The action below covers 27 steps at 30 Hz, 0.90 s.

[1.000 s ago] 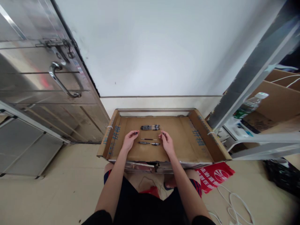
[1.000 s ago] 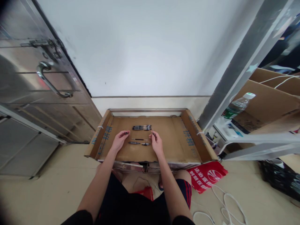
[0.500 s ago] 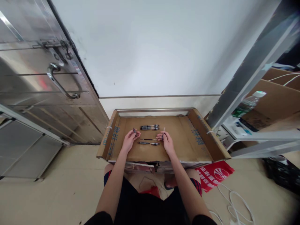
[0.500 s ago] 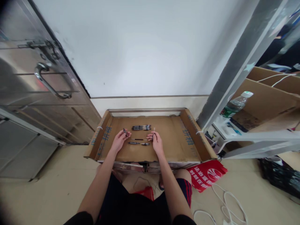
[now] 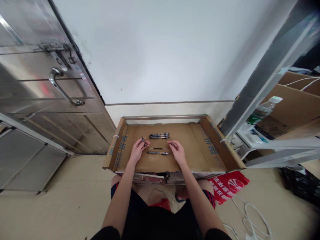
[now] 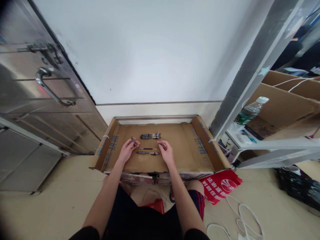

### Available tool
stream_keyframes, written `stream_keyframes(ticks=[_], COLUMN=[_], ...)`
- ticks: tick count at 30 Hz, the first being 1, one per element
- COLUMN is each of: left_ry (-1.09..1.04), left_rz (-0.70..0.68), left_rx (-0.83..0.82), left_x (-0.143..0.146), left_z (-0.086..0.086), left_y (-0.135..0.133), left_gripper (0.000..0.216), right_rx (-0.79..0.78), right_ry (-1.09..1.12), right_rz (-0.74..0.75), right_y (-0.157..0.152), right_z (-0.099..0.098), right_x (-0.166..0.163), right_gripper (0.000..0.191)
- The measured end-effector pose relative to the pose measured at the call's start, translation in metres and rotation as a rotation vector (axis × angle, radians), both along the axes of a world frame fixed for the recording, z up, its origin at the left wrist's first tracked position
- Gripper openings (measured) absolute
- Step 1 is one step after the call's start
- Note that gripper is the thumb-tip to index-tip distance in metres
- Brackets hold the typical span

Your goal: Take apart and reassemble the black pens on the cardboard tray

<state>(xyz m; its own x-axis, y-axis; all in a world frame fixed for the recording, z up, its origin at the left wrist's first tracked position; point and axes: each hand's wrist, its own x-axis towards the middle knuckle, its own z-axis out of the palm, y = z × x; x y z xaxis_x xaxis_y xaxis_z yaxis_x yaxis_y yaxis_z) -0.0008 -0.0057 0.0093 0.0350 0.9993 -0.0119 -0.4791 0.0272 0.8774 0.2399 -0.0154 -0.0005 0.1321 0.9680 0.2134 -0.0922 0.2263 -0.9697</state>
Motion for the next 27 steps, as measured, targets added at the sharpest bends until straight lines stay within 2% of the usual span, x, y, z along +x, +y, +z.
stream_keyframes(ticks=[8,18,27], left_ry=[0.021,-0.014,0.094], left_rz=[0.007,-0.003,0.022], left_rx=[0.003,0.005,0.059], left_x=[0.0002,0.0009,0.0031], left_z=[-0.0005,0.0003,-0.0018], left_y=[-0.0002,-0.0001,-0.0013], left_gripper=[0.036,0.042,0.032], right_rx=[0.008,-0.02,-0.037], right_ry=[-0.104,-0.078,-0.116], right_rz=[0.011,-0.013,-0.033], right_y=[-0.0003,0.0013,0.0018], right_z=[-0.002,-0.006,-0.0073], right_x=[0.0023,0.0015,0.0009], right_gripper=[0.022,0.026,0.029])
